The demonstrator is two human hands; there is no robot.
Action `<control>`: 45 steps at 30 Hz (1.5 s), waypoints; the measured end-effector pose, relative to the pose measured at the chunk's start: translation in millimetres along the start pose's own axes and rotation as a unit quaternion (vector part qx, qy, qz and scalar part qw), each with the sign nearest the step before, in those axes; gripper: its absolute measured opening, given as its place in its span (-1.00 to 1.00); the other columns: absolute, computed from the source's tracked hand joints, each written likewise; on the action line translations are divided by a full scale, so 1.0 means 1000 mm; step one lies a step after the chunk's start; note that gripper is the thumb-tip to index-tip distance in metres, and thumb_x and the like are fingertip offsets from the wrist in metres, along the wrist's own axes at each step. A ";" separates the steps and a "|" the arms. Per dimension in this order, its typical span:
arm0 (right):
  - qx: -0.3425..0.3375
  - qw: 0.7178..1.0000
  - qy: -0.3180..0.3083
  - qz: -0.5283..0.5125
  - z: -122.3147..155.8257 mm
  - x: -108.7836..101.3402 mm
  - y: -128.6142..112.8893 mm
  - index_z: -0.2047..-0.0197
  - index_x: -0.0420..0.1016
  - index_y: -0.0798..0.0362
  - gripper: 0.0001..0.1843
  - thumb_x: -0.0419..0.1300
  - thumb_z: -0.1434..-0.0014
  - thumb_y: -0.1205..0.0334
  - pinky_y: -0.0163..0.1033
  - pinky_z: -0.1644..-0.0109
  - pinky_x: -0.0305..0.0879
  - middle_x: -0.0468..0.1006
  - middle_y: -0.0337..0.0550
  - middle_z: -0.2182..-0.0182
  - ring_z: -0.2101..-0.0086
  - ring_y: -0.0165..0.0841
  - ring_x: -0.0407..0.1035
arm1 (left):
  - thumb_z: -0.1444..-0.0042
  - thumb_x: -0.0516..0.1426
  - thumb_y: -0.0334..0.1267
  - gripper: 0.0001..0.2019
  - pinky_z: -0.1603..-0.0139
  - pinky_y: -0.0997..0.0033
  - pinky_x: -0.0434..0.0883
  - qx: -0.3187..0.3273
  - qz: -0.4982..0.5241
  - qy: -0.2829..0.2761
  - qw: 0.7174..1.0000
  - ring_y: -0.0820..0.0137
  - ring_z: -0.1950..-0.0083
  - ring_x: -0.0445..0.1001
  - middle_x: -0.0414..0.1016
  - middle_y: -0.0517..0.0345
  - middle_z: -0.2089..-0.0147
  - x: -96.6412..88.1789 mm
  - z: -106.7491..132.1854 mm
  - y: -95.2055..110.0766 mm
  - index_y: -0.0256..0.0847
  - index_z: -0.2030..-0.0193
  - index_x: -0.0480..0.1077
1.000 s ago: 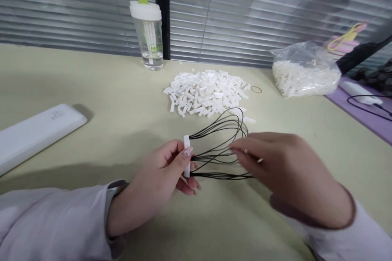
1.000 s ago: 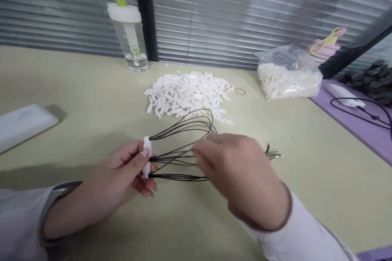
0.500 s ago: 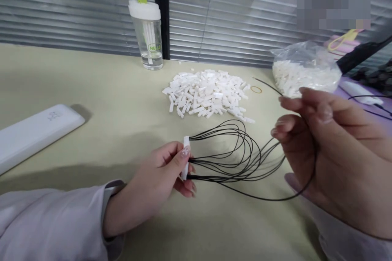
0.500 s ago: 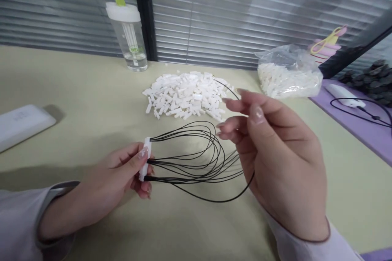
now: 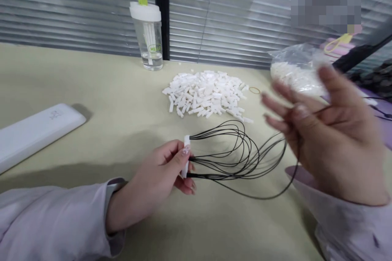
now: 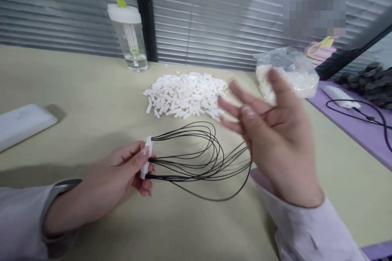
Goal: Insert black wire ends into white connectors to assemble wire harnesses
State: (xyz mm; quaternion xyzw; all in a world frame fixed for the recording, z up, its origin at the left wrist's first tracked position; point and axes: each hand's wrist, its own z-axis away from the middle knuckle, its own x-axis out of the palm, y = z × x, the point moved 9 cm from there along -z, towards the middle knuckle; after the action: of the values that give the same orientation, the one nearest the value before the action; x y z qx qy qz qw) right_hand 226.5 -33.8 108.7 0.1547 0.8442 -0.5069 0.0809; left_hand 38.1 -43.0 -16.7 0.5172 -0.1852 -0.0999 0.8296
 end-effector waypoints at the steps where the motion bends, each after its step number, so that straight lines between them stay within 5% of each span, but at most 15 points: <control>1: 0.029 0.998 -0.049 -0.023 0.004 0.016 0.004 -0.07 0.13 -0.12 -0.61 0.00 -0.18 0.35 -0.30 0.29 0.41 0.41 -0.13 0.12 0.24 -0.42 0.41 | -0.11 -0.01 -0.11 -0.76 0.55 0.56 0.37 0.000 0.005 0.001 1.000 0.60 0.59 0.36 0.25 0.34 0.50 0.000 0.000 -0.001 -0.26 0.40 0.17; 4: 0.055 0.984 -0.162 0.042 0.020 0.055 0.007 0.19 0.36 0.02 -0.84 0.01 -0.18 0.31 -0.42 0.51 0.31 0.48 -0.20 0.35 0.53 -0.55 0.34 | -0.11 -0.01 -0.12 -0.78 0.55 0.54 0.36 -0.002 0.012 0.011 1.000 0.59 0.59 0.35 0.25 0.33 0.50 -0.001 0.000 -0.002 -0.25 0.38 0.17; 10: -0.054 0.958 -0.222 0.175 0.034 0.089 -0.004 0.28 0.44 0.05 -0.83 0.04 -0.14 0.40 -0.40 0.31 0.24 0.40 -0.21 0.40 0.36 -0.51 0.29 | -0.10 -0.01 -0.07 -0.73 0.55 0.54 0.35 -0.002 0.000 -0.002 1.000 0.58 0.61 0.34 0.23 0.33 0.52 0.000 0.000 -0.001 -0.26 0.41 0.18; 15: -0.076 0.957 -0.184 0.209 0.037 0.088 -0.007 0.19 0.40 0.07 -0.81 0.06 -0.11 0.41 -0.40 0.29 0.23 0.41 -0.20 0.34 0.34 -0.52 0.30 | -0.10 -0.02 -0.07 -0.72 0.58 0.57 0.34 0.004 -0.014 0.001 1.000 0.60 0.63 0.33 0.23 0.34 0.53 -0.001 0.000 0.000 -0.26 0.44 0.19; 27: -0.078 0.951 -0.163 0.251 0.037 0.085 -0.009 0.40 0.35 0.10 -0.91 0.05 -0.12 0.36 -0.38 0.38 0.17 0.32 -0.20 0.44 0.45 -0.51 0.22 | -0.12 -0.03 -0.08 -0.70 0.59 0.58 0.33 0.006 -0.019 -0.006 1.000 0.60 0.64 0.32 0.21 0.34 0.57 0.000 0.000 0.000 -0.26 0.50 0.20; 45: -0.162 0.927 -0.152 0.303 0.042 0.095 -0.018 0.39 0.38 0.14 -0.87 0.03 -0.12 0.40 -0.34 0.39 0.15 0.32 -0.15 0.47 0.44 -0.47 0.21 | -0.13 -0.04 -0.10 -0.70 0.58 0.56 0.35 0.021 -0.025 -0.027 0.999 0.60 0.63 0.31 0.21 0.33 0.56 0.003 0.001 0.003 -0.25 0.52 0.19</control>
State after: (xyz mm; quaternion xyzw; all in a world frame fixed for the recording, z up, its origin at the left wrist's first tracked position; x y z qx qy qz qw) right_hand 130.2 -61.5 75.5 0.3087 0.8054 -0.3320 0.3819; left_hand 40.1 -43.5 -13.5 0.5361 -0.1970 -0.1304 0.8105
